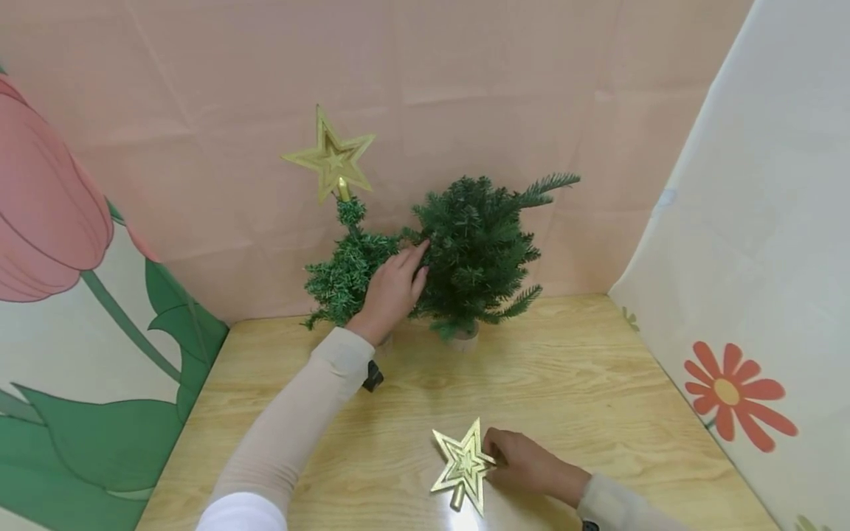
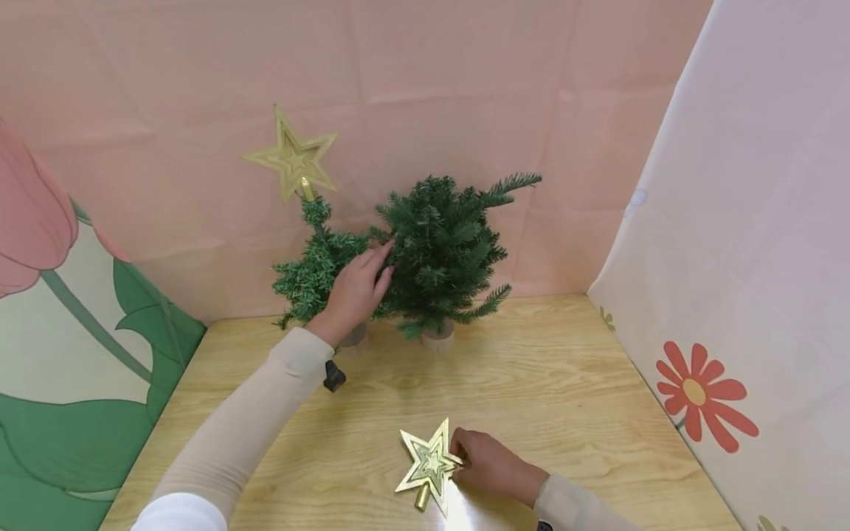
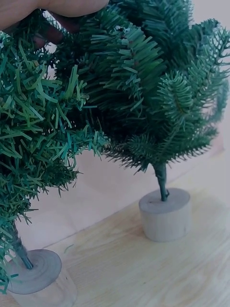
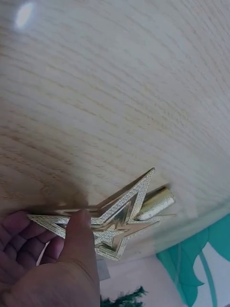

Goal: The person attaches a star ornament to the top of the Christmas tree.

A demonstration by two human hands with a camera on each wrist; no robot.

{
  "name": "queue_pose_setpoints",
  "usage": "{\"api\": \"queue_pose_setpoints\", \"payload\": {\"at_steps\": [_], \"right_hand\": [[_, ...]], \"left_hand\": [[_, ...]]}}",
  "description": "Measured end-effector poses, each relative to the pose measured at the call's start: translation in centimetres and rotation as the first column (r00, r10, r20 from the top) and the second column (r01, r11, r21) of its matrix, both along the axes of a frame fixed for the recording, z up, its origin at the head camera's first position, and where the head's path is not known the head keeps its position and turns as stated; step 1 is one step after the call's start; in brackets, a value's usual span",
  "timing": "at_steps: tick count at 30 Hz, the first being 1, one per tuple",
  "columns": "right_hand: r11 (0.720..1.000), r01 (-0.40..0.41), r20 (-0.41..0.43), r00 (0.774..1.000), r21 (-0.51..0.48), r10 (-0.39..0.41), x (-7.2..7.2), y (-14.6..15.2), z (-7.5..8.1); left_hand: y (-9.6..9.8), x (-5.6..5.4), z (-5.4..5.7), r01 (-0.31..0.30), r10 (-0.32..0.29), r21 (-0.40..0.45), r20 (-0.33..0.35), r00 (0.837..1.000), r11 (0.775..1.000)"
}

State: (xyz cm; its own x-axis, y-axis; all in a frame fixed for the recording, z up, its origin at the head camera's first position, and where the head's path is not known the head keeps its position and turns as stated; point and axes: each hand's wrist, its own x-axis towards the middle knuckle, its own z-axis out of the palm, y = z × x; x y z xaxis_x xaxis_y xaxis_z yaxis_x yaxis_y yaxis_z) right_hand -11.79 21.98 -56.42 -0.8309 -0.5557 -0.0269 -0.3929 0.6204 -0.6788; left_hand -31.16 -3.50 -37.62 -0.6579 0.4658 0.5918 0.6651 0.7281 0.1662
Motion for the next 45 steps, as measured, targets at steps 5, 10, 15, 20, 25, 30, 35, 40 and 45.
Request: {"api": "queue_pose_setpoints", "payload": {"at_steps": [5, 10, 15, 20, 25, 30, 35, 40, 45], "right_hand": [[0.996, -0.033, -0.027, 0.999, -0.085, 0.031, -0.2, 0.5, -0.2], [0.991, -0.033, -0.044, 0.999, -0.128, 0.027, -0.4, 0.7, 0.0], [0.990, 0.007, 0.026, 1.000, -0.142, -0.004, -0.9, 0.7, 0.7], [0.993, 0.023, 0.052, 0.998, -0.113, -0.017, -1.7, 0.9, 2.0], [0.997, 0.019, 0.031, 0.999, -0.070, -0.017, -2.4, 1.3, 3.9], [1.000, 0.011, 0.003, 1.000, 0.009, -0.011, -3.4, 1.6, 6.5], [0.997, -0.019, -0.045, 0.999, 0.076, 0.023, -4.2, 2.1, 9.7], [0.993, -0.022, -0.130, 0.991, 0.116, 0.038, -5.0, 2.6, 13.3], [0.989, -0.023, -0.225, 0.973, 0.143, 0.055, -5.7, 2.8, 16.4]], "left_hand": [[0.1, 0.1, 0.2, 0.001, -0.001, 0.009, -0.002, 1.000, 1.000], [0.0, 0.1, 0.2, -0.004, 0.004, 0.004, 0.004, 1.000, 1.000], [0.0, 0.1, 0.2, -0.006, 0.006, -0.002, 0.003, 1.000, 1.000], [0.1, -0.1, 0.1, -0.005, 0.005, -0.005, -0.003, 1.000, 1.000], [0.1, 0.0, 0.1, -0.003, 0.003, -0.006, 0.003, 1.000, 1.000], [0.0, 0.1, 0.3, -0.006, 0.006, -0.002, 0.012, 1.000, 1.000], [-0.1, 0.1, 0.0, -0.002, 0.002, 0.001, 0.006, 1.000, 1.000], [0.0, 0.0, 0.0, 0.002, -0.002, -0.001, -0.012, 1.000, 1.000], [0.0, -0.1, 0.2, -0.012, 0.012, -0.013, -0.018, 1.000, 1.000]]}}
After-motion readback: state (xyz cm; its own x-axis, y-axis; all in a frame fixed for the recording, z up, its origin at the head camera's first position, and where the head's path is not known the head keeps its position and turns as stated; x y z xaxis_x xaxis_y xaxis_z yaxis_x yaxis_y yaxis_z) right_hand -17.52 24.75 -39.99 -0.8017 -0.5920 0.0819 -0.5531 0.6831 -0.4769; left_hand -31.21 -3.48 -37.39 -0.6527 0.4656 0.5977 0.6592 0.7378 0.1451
